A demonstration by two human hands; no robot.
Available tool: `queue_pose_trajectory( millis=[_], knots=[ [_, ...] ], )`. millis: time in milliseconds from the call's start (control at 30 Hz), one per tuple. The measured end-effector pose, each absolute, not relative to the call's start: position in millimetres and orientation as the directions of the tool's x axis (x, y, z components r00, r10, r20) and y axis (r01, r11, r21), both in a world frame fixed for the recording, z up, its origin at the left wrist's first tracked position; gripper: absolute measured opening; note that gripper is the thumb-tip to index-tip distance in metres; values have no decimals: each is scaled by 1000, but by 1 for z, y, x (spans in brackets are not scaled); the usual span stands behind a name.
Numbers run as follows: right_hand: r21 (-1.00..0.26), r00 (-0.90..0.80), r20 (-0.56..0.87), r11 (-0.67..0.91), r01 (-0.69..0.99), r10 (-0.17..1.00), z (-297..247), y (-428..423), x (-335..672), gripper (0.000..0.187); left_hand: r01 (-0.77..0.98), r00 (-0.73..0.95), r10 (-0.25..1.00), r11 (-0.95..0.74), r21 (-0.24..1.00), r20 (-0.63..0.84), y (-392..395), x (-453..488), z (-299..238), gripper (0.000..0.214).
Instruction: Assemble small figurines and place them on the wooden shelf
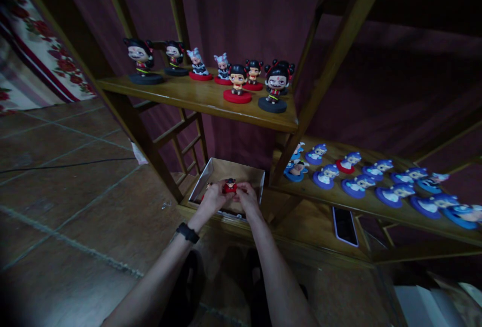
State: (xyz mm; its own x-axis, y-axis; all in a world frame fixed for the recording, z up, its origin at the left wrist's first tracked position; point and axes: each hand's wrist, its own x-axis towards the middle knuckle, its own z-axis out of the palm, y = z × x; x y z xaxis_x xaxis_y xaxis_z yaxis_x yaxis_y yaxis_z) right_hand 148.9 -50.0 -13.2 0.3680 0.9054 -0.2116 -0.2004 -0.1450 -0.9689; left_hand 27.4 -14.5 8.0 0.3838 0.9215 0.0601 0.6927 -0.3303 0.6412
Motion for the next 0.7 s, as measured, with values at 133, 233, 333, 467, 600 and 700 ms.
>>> queue_pose_trajectory(
  millis=[133, 233, 333, 467, 600, 700],
  knots=[
    [-969, 372, -210, -142, -201, 904, -13, -51, 149, 17, 701, 380, 924, -321, 636, 48, -14, 28, 9, 39],
    [-969, 379, -208, -138, -203, 902, -13, -51, 148, 18, 702, 385, 923, -312, 640, 27, -15, 28, 11, 40],
    [-968, 376, -214, -146, -202, 902, -12, -51, 148, 18, 716, 370, 929, -281, 639, -5, -16, 27, 14, 40],
    [-968, 382, -221, -153, -200, 897, -11, -51, 148, 18, 716, 372, 928, -287, 636, 1, -17, 27, 15, 39],
    [-966, 377, -225, -155, -207, 899, -12, -50, 148, 18, 701, 376, 926, -301, 646, 24, -17, 28, 13, 39],
    [-967, 373, -219, -149, -207, 901, -13, -51, 148, 19, 703, 372, 928, -296, 647, 21, -17, 28, 12, 39]
  ],
)
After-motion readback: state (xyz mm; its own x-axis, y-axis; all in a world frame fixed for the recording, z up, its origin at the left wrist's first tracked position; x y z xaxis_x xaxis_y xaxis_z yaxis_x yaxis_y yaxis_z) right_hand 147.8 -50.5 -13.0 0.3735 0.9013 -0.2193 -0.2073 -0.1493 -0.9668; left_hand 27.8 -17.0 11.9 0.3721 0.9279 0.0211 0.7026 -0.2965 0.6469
